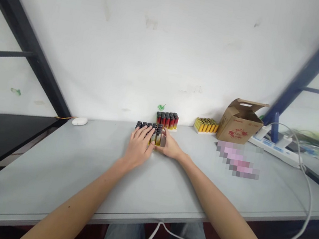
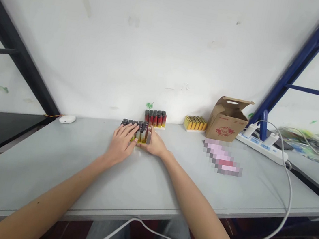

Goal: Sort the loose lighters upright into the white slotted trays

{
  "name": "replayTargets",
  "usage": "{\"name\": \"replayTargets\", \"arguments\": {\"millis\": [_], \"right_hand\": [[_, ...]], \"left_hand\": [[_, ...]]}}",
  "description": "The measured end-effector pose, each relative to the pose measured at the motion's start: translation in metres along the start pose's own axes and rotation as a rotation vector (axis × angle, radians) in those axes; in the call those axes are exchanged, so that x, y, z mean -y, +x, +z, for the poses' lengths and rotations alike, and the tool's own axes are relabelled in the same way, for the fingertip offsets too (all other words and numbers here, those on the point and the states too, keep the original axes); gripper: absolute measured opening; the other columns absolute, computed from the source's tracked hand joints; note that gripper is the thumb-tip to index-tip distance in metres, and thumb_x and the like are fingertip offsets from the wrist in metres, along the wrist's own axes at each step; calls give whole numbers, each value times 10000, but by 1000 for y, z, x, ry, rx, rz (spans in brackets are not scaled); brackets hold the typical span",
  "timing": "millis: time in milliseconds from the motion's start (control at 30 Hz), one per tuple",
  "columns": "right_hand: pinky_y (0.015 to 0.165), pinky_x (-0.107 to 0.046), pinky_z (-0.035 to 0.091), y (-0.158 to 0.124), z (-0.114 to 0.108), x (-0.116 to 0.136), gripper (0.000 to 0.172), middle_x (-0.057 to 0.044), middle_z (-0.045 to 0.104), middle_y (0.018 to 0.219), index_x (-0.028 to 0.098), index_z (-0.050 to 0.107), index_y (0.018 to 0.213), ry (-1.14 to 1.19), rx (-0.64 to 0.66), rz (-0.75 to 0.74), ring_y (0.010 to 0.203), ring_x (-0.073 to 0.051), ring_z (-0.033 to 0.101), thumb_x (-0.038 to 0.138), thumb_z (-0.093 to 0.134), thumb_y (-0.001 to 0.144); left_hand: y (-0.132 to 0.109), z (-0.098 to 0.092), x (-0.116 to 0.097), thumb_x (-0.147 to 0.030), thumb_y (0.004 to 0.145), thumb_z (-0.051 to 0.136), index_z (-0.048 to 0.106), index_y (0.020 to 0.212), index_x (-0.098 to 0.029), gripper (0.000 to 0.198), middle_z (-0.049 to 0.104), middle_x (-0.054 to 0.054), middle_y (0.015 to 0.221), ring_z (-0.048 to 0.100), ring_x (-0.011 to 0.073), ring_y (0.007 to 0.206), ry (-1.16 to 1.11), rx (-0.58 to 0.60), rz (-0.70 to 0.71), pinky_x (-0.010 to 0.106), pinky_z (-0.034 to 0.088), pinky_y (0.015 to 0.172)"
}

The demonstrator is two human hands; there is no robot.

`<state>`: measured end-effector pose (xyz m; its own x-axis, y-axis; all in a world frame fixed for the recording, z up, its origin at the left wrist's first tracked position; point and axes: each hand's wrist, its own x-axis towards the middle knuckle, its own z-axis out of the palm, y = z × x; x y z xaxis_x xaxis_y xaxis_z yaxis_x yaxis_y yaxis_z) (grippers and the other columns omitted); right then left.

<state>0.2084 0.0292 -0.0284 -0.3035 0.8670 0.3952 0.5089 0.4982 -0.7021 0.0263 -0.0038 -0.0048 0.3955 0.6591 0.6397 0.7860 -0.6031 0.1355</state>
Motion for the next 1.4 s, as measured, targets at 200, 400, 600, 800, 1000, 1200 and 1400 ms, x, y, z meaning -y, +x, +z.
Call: {"name": "replayTargets", "arguments": {"millis": [200, 400, 600, 800, 1000, 1200, 1400], "right_hand": [[956, -370, 494, 1, -4, 1, 829, -132, 607, 1318, 161, 423, 1356, 30, -25, -16, 1145, -250, 610, 406, 798, 658], [872, -383, 517, -8, -13, 12, 774, -103, 657, 1221, 188, 436, 1367, -134, -63, 44, 1053, -268, 644, 437, 746, 703], [1039, -413, 415, -12, -27, 15, 786, -134, 521, 1363, 182, 424, 1414, -420, -238, -39, 1230, -293, 507, 316, 716, 697], [1055, -424, 366, -14, -26, 17, 653, -114, 510, 1367, 228, 468, 1419, -608, -191, -229, 1243, -295, 461, 243, 628, 786], [1044, -458, 356, -16, -15, 17, 607, -132, 461, 1444, 224, 456, 1428, -630, -83, -328, 1305, -318, 423, 207, 595, 838], [1053, -484, 368, -18, -18, 19, 635, -131, 495, 1390, 242, 433, 1436, -618, -72, -379, 1271, -319, 444, 260, 624, 830], [1134, -474, 307, -21, -16, 25, 739, -139, 464, 1439, 187, 404, 1443, -624, -80, -330, 1364, -322, 359, 282, 676, 763]], "left_hand": [[-1, 1, -7, -310, 943, 388, 495, 1383, -165, 476, 519, 86, 1445, 397, 259, 1379, -89, 13, -5, 495, 193, 1196], [0, -1, -5, -341, 921, 447, 508, 1357, -208, 460, 515, 84, 1435, 413, 254, 1371, -139, 4, 11, 479, 228, 1191], [-1, -2, 4, -555, 787, 666, 328, 1486, -207, 851, 187, 152, 1608, 160, 368, 1484, -165, -50, -114, 556, 227, 1173], [-3, 8, 17, -603, 701, 751, 12, 1564, -244, 1191, 127, 165, 1621, 153, 350, 1493, -381, 106, -217, 513, 296, 1163], [-3, 17, 25, -514, 675, 806, 163, 1540, -232, 1114, 320, 157, 1552, 313, 322, 1439, -404, 63, -208, 471, 327, 1161], [-2, 14, 31, -524, 648, 823, 354, 1457, -257, 973, 363, 110, 1534, 364, 309, 1415, -405, 93, -119, 439, 339, 1164], [-3, 18, 33, -496, 658, 823, 347, 1462, -238, 970, 311, 110, 1567, 341, 295, 1431, -420, 118, -103, 420, 328, 1175]]}}
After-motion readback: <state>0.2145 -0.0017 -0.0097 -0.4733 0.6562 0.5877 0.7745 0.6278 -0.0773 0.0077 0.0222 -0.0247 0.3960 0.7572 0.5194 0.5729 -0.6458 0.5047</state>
